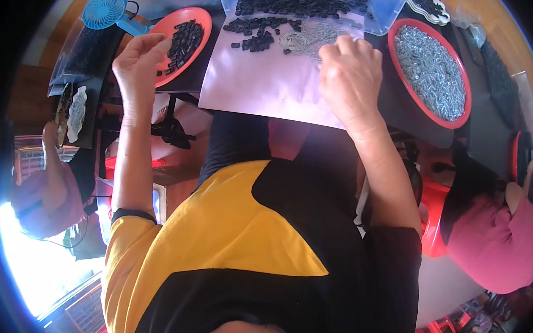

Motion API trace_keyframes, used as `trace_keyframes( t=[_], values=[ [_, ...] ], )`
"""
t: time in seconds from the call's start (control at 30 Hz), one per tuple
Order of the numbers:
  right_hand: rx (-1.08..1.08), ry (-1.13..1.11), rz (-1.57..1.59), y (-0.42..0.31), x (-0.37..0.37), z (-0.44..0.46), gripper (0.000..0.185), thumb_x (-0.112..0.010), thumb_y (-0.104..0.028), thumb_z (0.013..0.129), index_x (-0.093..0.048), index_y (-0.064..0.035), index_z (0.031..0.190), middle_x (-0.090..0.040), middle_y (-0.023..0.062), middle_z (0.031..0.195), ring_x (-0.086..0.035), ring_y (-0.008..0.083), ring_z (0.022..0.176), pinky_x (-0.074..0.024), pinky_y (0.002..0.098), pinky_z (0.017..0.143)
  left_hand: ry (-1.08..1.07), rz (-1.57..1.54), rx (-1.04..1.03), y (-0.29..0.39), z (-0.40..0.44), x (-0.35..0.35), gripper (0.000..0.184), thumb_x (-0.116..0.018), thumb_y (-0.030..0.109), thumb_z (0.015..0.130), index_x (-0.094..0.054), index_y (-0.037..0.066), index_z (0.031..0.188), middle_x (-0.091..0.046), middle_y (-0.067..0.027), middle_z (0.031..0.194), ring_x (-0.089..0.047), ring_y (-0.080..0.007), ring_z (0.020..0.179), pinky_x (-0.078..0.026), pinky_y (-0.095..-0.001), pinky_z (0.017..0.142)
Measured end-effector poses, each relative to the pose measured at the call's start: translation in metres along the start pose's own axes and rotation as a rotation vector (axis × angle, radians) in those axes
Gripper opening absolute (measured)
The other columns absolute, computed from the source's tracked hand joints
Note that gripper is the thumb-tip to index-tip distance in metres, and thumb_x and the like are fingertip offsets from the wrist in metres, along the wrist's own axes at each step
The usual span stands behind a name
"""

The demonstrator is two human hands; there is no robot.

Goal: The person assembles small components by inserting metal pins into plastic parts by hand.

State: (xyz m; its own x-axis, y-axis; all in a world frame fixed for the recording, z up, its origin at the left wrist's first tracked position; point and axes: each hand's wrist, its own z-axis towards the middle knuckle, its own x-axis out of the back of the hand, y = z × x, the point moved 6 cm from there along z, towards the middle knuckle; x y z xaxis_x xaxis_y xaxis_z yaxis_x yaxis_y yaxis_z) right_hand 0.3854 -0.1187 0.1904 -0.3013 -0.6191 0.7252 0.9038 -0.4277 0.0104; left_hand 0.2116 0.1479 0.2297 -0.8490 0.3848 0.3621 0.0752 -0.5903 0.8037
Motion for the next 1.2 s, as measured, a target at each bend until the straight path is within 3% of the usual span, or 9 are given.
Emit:
trace_keyframes(
  t=[0.27, 0.37, 0.4, 0.47, 0.57, 0.67, 0.97, 1.07, 1.2],
  values=[
    [-0.005, -0.037, 0.102, 0.004, 0.004, 0.006, 0.01, -0.066, -0.007, 0.077, -0.064, -0.0102, 0.086, -0.058, 0.0024, 0.094, -0.058, 0.0242, 0.094, -0.0401, 0.0395, 0.079, -0.254, -0.078, -0.26, 0.037, -0.046, -0.077, 0.008, -0.074, 0.0, 0.077, -0.069, 0.0, 0.084, -0.063, -0.0085, 0.075, -0.06, -0.0183, 0.069, -0.049, -0.0302, 0.065],
    [-0.015, -0.032, 0.178, 0.002, 0.007, 0.004, 0.01, -0.066, -0.006, 0.079, -0.063, -0.0104, 0.088, -0.059, 0.0018, 0.093, -0.059, 0.0235, 0.092, -0.0404, 0.039, 0.078, -0.316, -0.044, -0.38, 0.053, -0.062, -0.113, 0.009, -0.074, 0.001, 0.075, -0.068, 0.002, 0.082, -0.065, -0.0124, 0.078, -0.063, -0.0306, 0.076, -0.051, -0.0378, 0.068],
    [-0.016, -0.026, 0.193, 0.002, 0.008, 0.004, 0.01, -0.065, -0.006, 0.08, -0.063, -0.0104, 0.088, -0.059, 0.0017, 0.093, -0.059, 0.0233, 0.091, -0.0405, 0.0388, 0.077, -0.347, 0.02, -0.466, 0.057, -0.067, -0.126, 0.011, -0.073, 0.0, 0.081, -0.069, 0.0, 0.091, -0.062, -0.0081, 0.078, -0.06, -0.0152, 0.07, -0.049, -0.0267, 0.063],
    [-0.067, -0.015, 0.313, 0.004, 0.008, 0.001, 0.01, -0.065, -0.005, 0.081, -0.062, -0.0101, 0.089, -0.059, 0.0021, 0.091, -0.06, 0.0242, 0.088, -0.041, 0.0387, 0.075, -0.394, -0.046, -0.452, 0.06, -0.073, -0.145, 0.01, -0.071, 0.006, 0.084, -0.07, 0.001, 0.093, -0.066, -0.0061, 0.08, -0.061, -0.0135, 0.07, -0.048, -0.0261, 0.061],
    [-0.108, 0.035, 0.447, 0.004, 0.016, 0.001, 0.009, -0.064, -0.003, 0.083, -0.061, -0.0092, 0.089, -0.06, 0.0033, 0.088, -0.061, 0.0259, 0.083, -0.0417, 0.039, 0.072, -0.625, -0.419, 0.215, 0.052, -0.079, -0.163, 0.011, -0.068, 0.011, 0.089, -0.071, 0.001, 0.094, -0.07, -0.005, 0.083, -0.061, -0.0124, 0.069, -0.048, -0.0254, 0.061],
    [-0.137, 0.087, 0.54, 0.003, 0.014, 0.002, 0.008, -0.064, -0.003, 0.084, -0.06, -0.0084, 0.088, -0.061, 0.0043, 0.086, -0.061, 0.0274, 0.079, -0.0424, 0.0397, 0.07, -0.666, -0.593, 0.499, 0.046, -0.087, -0.17, 0.016, -0.064, 0.013, 0.094, -0.07, -0.001, 0.096, -0.071, -0.0071, 0.084, -0.061, -0.012, 0.068, -0.047, -0.0247, 0.061],
    [-0.19, 0.029, 0.904, -0.005, 0.005, 0.002, 0.012, -0.063, 0.006, 0.085, -0.064, -0.0009, 0.095, -0.06, 0.0084, 0.083, -0.062, 0.0222, 0.075, -0.0487, 0.0314, 0.068, -0.639, -0.826, 0.724, 0.032, -0.091, -0.159, 0.018, -0.062, 0.013, 0.096, -0.067, -0.005, 0.096, -0.069, -0.0114, 0.081, -0.061, -0.0142, 0.064, -0.048, -0.0253, 0.057],
    [-0.249, -0.051, 1.015, -0.007, 0.002, 0.004, 0.01, -0.065, 0.007, 0.086, -0.065, 0.0015, 0.095, -0.063, 0.0065, 0.085, -0.061, 0.0136, 0.078, -0.0488, 0.0254, 0.071, -0.632, -0.8, 0.655, 0.035, -0.093, -0.15, 0.019, -0.063, 0.013, 0.094, -0.067, -0.005, 0.096, -0.069, -0.0115, 0.081, -0.061, -0.0144, 0.064, -0.048, -0.0251, 0.056],
    [-0.359, -0.088, 1.067, -0.011, -0.001, 0.007, 0.007, -0.066, 0.003, 0.09, -0.065, 0.0002, 0.096, -0.065, 0.0033, 0.087, -0.06, 0.0089, 0.082, -0.049, 0.0242, 0.074, -0.379, -0.307, 0.091, 0.034, -0.076, -0.108, 0.011, -0.065, 0.009, 0.092, -0.071, -0.001, 0.09, -0.069, -0.0072, 0.082, -0.06, -0.0121, 0.066, -0.047, -0.0246, 0.059]
  ],
)
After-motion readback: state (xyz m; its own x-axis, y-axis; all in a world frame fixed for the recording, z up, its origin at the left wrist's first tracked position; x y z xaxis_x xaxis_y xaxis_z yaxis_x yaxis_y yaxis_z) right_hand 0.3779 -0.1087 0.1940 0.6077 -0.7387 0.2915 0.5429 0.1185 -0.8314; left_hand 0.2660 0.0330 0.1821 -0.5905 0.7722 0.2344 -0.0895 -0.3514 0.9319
